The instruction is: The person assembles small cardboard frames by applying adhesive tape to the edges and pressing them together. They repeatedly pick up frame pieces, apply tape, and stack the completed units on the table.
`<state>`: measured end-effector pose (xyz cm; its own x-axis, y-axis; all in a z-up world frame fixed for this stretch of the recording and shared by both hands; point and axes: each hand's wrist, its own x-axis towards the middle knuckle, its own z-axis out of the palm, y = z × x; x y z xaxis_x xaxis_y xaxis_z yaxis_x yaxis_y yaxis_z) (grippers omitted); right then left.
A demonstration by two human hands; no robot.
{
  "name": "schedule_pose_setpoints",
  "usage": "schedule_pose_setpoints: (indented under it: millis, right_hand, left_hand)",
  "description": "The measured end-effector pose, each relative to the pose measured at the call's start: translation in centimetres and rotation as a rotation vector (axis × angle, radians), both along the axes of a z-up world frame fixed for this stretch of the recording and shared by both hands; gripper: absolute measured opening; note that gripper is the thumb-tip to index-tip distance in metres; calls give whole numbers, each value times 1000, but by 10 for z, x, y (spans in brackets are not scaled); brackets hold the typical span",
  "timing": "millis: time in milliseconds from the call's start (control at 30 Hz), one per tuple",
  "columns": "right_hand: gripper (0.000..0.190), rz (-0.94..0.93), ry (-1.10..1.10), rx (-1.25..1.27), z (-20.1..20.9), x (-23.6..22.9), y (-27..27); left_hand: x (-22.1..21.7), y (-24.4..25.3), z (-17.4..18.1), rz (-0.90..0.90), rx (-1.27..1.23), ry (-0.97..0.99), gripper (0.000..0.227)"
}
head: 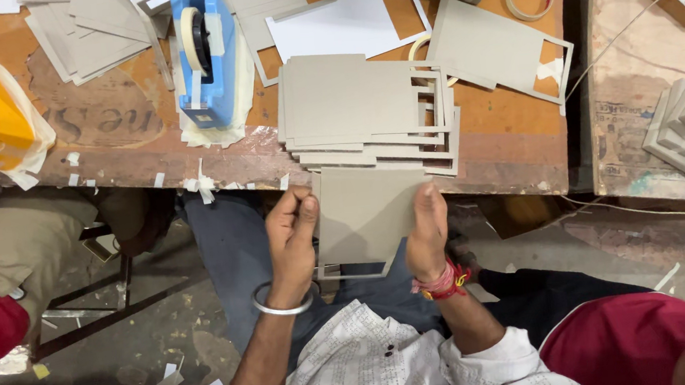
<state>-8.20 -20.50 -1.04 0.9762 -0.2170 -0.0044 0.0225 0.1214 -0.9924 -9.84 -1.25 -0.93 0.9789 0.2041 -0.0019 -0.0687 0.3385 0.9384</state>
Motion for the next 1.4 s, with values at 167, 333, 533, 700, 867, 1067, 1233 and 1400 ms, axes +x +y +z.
schedule_pose_setpoints:
  millis: [167, 333, 533, 700, 867, 1067, 1233, 1400]
  right_hand:
    - [29, 193, -84, -101, 7, -6, 8]
    - [26, 294, -39, -115, 17, -11, 14]
    - [26, 504, 21, -27, 13, 1, 1]
    - [29, 619, 134, -98, 30, 13, -14]
    - [44, 817, -91, -795, 72, 12, -9]
    - [55, 900, -181, -1221, 126, 15, -17]
    - [34, 502, -697, -1538, 163, 18, -24]
    - [59, 93, -951, -1237, 143, 61, -10]
  left_hand:
    - [-4, -1, -11, -59, -181, 102, 32]
    - [-7, -3, -20, -117, -265, 133, 35]
    - [-26, 2, -26, -313, -559, 233, 31]
    - [-30, 12, -19, -191, -274, 117, 36]
    - [-25, 35, 9, -287, 59, -95, 33]
    - [-22, 29, 47, -439, 413, -157, 15]
    - [-17, 0, 83, -87, 591, -462, 26]
    - [15, -20, 83, 470, 830, -672, 29]
